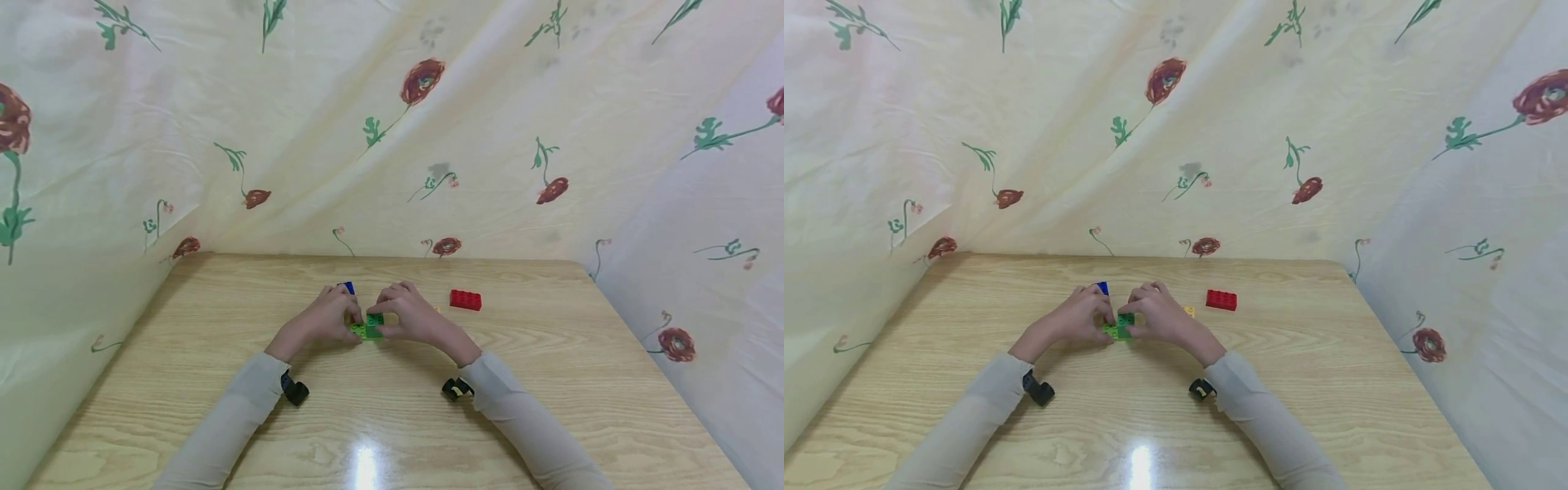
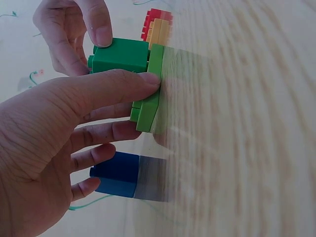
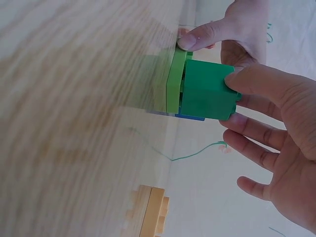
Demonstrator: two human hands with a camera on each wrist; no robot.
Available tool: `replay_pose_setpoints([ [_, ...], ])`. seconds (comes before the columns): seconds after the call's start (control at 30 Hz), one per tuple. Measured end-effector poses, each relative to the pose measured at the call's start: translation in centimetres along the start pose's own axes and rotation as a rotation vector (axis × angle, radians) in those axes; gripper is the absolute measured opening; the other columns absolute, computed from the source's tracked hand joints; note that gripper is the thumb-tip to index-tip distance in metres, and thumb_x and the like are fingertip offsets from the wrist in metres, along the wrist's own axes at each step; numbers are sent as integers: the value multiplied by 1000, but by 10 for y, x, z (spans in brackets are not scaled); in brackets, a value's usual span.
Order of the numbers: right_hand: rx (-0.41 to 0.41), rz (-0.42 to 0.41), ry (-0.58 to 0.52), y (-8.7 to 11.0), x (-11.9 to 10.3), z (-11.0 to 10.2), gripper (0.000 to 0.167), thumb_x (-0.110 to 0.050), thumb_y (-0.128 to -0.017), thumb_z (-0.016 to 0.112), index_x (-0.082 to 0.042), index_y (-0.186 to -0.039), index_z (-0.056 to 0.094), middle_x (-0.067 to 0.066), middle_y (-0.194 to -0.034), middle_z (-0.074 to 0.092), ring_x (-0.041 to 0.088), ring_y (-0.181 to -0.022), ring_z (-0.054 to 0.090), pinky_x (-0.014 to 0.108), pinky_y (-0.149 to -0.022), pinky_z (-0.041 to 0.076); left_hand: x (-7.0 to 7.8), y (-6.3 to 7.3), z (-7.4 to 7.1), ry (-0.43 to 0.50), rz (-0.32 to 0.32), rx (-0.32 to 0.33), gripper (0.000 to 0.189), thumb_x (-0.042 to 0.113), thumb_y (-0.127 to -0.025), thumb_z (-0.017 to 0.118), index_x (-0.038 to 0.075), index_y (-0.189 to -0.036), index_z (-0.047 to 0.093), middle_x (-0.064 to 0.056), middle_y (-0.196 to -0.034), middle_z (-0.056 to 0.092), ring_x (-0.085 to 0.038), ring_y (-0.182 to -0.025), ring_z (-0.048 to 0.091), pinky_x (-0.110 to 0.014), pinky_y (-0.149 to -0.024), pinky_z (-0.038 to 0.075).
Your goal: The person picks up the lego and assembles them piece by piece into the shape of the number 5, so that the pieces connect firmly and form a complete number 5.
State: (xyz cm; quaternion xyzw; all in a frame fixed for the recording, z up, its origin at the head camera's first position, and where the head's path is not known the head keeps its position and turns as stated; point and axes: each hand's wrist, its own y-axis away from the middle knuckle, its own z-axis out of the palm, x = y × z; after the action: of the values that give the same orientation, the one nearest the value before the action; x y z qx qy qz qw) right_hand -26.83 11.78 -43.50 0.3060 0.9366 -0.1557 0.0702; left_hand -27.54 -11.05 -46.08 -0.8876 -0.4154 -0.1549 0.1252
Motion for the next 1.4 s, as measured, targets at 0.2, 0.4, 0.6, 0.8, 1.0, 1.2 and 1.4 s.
replay_pose_setpoints([
  [0.2, 3, -5, 17, 0, -1, -1, 27, -21, -87, 81, -13, -113, 79, 2, -102, 71, 22, -104, 61, 58, -109, 37, -1, -1, 0, 3, 4, 1, 22, 34, -74, 92, 22, -88, 79, 11, -92, 67, -19, -105, 51, -47, -100, 35],
  [0.4, 5, -4, 36, 0, -2, -2, 26, -20, -87, 81, -13, -112, 79, 3, -103, 71, 22, -104, 61, 58, -110, 37, -2, -1, 0, -2, 15, 9, 22, 34, -74, 92, 22, -87, 79, 11, -92, 67, -19, -104, 50, -47, -99, 36],
  [0.6, 12, -12, 45, 0, -2, -1, 25, -20, -86, 81, -13, -111, 79, 3, -102, 71, 22, -104, 61, 59, -109, 38, -2, -1, 0, 6, 9, 2, 23, 34, -74, 92, 22, -88, 79, 11, -94, 68, -19, -105, 51, -46, -99, 35],
  [0.8, 20, -24, 56, 0, -1, 1, 25, -21, -86, 82, -14, -110, 80, 2, -101, 71, 22, -103, 62, 56, -108, 39, -1, -1, 0, 14, -4, -7, 23, 34, -74, 92, 21, -88, 79, 9, -96, 67, -20, -107, 50, -45, -99, 35],
  [1.0, 19, -24, 55, -1, -1, 1, 25, -21, -86, 82, -14, -109, 80, 2, -100, 71, 22, -102, 62, 56, -109, 39, -1, -1, -1, 27, -18, -10, 23, 33, -74, 92, 20, -87, 79, 9, -95, 66, -19, -106, 49, -43, -98, 33],
  [1.2, 17, -22, 58, -1, -1, 3, 25, -21, -86, 83, -14, -110, 80, 2, -101, 71, 22, -103, 62, 55, -109, 39, -1, 0, 0, 26, -14, -7, 22, 33, -74, 92, 21, -87, 79, 10, -93, 66, -18, -104, 49, -43, -98, 34],
  [1.4, 23, -24, 36, 0, 0, 2, 26, -21, -85, 83, -14, -110, 80, 2, -100, 71, 22, -101, 61, 56, -108, 39, 0, 0, -1, 25, -9, -11, 21, 33, -75, 92, 21, -87, 79, 10, -93, 67, -19, -104, 49, -45, -99, 33],
])
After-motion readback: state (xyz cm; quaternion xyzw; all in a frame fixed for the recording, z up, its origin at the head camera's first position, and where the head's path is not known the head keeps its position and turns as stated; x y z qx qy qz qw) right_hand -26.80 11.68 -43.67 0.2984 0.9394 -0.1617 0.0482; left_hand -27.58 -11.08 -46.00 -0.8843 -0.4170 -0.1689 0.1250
